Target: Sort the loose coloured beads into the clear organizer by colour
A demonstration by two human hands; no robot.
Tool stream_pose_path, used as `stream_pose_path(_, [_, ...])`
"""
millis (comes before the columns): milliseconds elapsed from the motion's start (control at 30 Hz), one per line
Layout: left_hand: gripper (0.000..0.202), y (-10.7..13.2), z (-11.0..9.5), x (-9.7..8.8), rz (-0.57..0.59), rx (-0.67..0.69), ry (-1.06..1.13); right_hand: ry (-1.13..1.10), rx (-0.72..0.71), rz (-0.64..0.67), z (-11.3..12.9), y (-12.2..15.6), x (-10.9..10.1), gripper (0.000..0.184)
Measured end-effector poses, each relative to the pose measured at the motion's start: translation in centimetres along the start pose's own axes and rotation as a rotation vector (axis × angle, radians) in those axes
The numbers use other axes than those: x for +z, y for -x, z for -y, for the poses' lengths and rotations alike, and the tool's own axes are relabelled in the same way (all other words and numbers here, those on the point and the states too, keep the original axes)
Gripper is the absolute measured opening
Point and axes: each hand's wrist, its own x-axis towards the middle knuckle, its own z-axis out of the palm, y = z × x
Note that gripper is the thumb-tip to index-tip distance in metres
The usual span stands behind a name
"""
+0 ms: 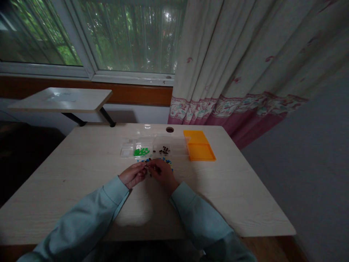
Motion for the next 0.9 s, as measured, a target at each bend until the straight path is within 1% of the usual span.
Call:
stream_pose_path(100, [0.035, 0.0, 0.1, 0.0, -0.023, 0.011, -0.019, -0.017, 0.04, 0.013, 0.0, 0.1, 0.0, 0.014])
stream_pose_path(233, [0.042, 0.2, 0.0, 0.3, -0.042, 0.004, -0.002, -0.056, 0.095, 0.034, -0.1, 0.2, 0.2, 0.011])
stream_pose_path(333, [0.044, 0.4, -0.1, 0.6, -0.056, 0.001, 0.008, -0.068, 0.106, 0.016, -0.2, 0.3, 0.2, 0.011])
stream_pose_path(467, [0.041, 0.6, -0.3, 0.8, -0.027, 0.026, -0.027, -0.034, 0.124, -0.007, -0.8, 0.5, -0.1, 0.009])
stream_pose_path(600, [0.04, 0.8, -0.6, 0.6, 0.001, 0.035, -0.063, 0.113, 0.132, -0.079, -1.8, 0.1, -1.1, 0.01])
stream_pose_path(733, [0.04, 0.9, -0.6, 0.5, -0.013, 0.038, -0.067, 0.397, 0.072, -0.223, -3.4, -1.3, -2.4, 0.01])
stream_pose_path(800, [0.039, 0.9, -0.4, 0.5, -0.03, 0.051, -0.07, 0.528, 0.079, -0.288, -4.2, -2.0, -2.7, 0.01])
stream_pose_path(900, [0.038, 1.0, -0.4, 0.5, -0.066, 0.05, -0.068, 0.633, 0.119, -0.299, -5.0, -2.5, -2.8, 0.011])
